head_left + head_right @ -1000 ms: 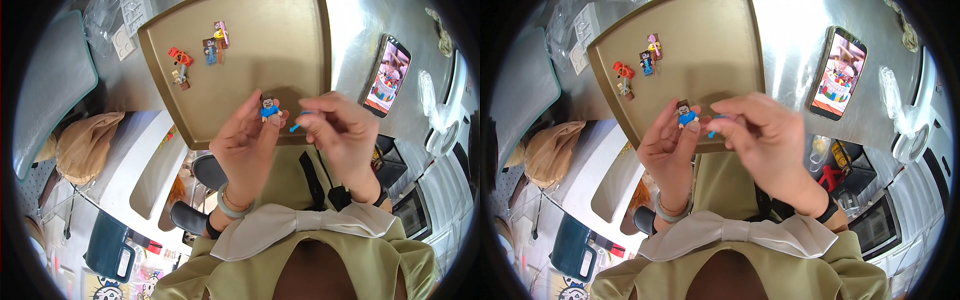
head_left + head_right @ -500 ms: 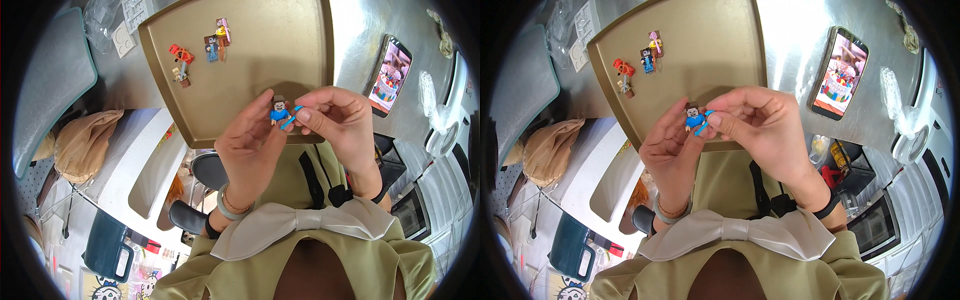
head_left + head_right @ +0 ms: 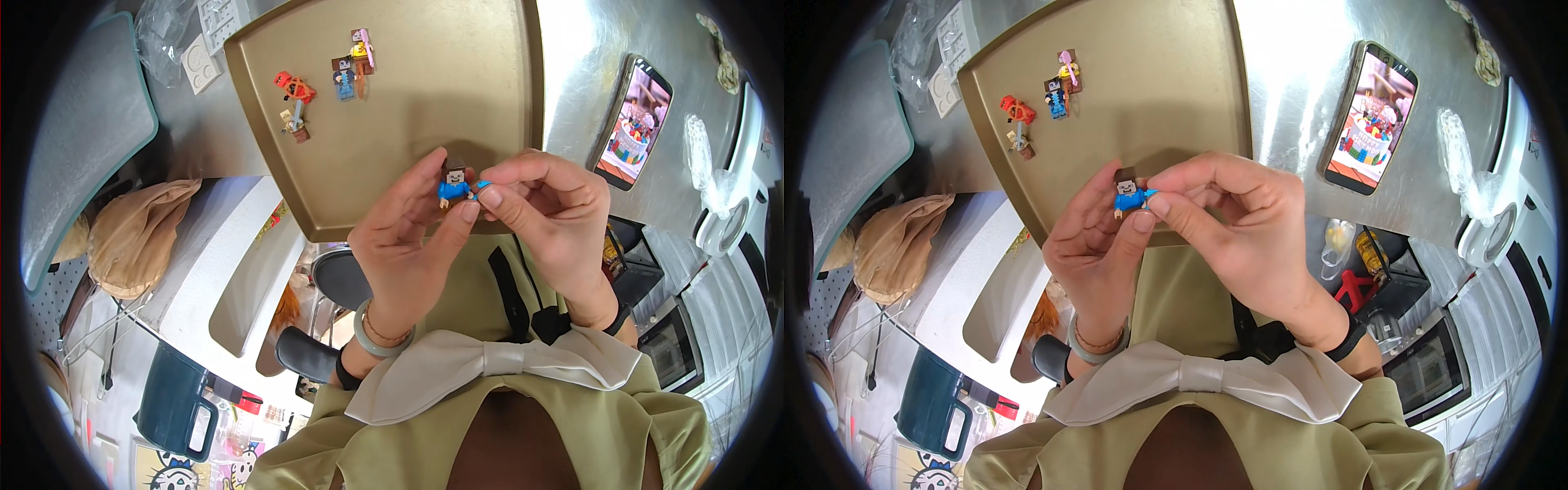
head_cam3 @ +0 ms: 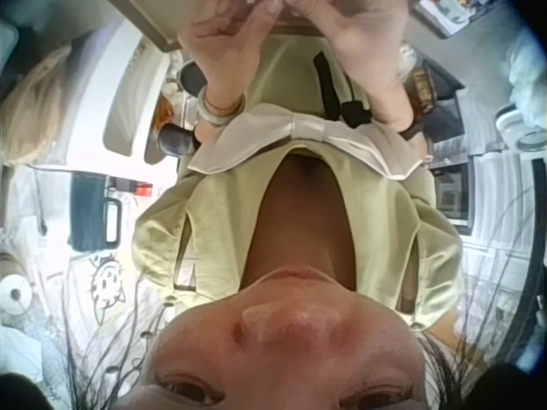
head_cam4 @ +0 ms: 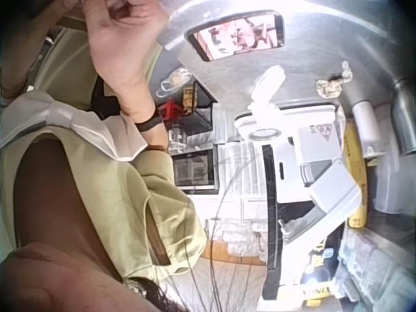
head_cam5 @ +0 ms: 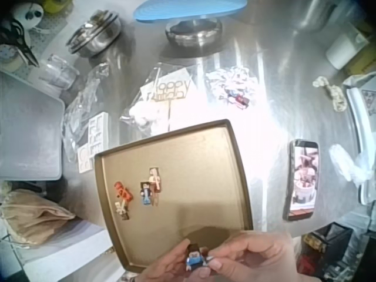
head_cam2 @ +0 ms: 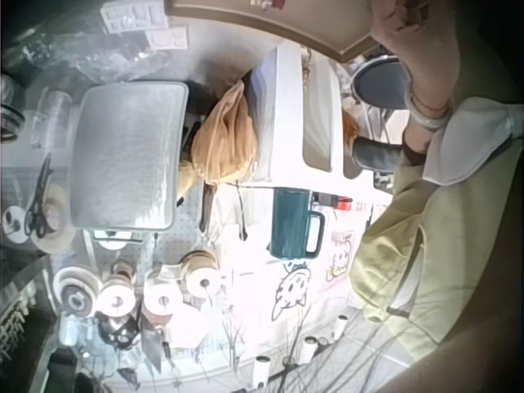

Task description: Assembling small plastic building block minifigures from parts.

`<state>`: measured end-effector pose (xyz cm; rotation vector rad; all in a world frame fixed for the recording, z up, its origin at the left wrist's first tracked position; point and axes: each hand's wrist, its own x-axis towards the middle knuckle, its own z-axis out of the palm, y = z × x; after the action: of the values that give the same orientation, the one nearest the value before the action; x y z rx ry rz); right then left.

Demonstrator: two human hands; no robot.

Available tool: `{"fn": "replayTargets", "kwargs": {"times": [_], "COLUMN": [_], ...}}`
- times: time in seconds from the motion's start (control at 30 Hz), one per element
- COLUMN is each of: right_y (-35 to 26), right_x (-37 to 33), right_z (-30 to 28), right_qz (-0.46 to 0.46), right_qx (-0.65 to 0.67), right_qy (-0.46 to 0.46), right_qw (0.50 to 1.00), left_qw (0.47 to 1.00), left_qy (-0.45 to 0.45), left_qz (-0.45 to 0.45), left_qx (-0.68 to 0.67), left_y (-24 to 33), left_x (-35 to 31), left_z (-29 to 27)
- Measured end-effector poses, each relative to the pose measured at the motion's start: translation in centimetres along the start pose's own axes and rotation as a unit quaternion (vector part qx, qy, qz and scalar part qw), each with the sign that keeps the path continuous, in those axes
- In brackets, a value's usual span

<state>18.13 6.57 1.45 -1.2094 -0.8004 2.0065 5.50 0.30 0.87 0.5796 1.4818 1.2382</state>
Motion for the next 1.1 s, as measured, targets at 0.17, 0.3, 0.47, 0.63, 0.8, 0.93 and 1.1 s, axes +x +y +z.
{"fn": "replayTargets", "kwargs": {"times": [0.17,0.3,0.47,0.63,0.8,0.93,1.1], "right_y": [-0.2,0.6,1.2,1.3,0.7,1.0,1.5], "right_x": [-0.1,0.0,0.5,0.7,0.7,0.9,0.9], "right_z": [0.1,-0.1,-0.4,-0.8,-1.0,-1.4,-1.3], "right_qz": [-0.004,-0.035,-0.05,-0.053,-0.024,-0.061,-0.058], "right_qx": [-0.015,-0.05,-0.084,-0.105,-0.043,-0.083,-0.105], "right_qy": [-0.003,0.004,0.007,-0.017,-0.009,-0.03,-0.042], "right_qw": [1.0,0.998,0.995,0.993,0.999,0.994,0.992], "left_qw": [1.0,0.999,0.999,1.0,0.999,0.998,1.0], "left_qy": [0.005,0.004,0.009,0.01,0.003,-0.011,-0.014], "left_qz": [0.024,0.015,0.017,0.018,0.014,0.02,0.006], "left_qx": [-0.015,-0.03,-0.026,-0.021,-0.045,-0.057,-0.021], "left_y": [0.1,0.0,-0.3,-0.6,-0.6,-0.3,-0.3], "left_x": [0.0,-0.2,0.1,0.1,0.5,0.6,0.6], "left_z": [0.2,0.2,0.2,0.1,0.1,0.1,-0.3]}}
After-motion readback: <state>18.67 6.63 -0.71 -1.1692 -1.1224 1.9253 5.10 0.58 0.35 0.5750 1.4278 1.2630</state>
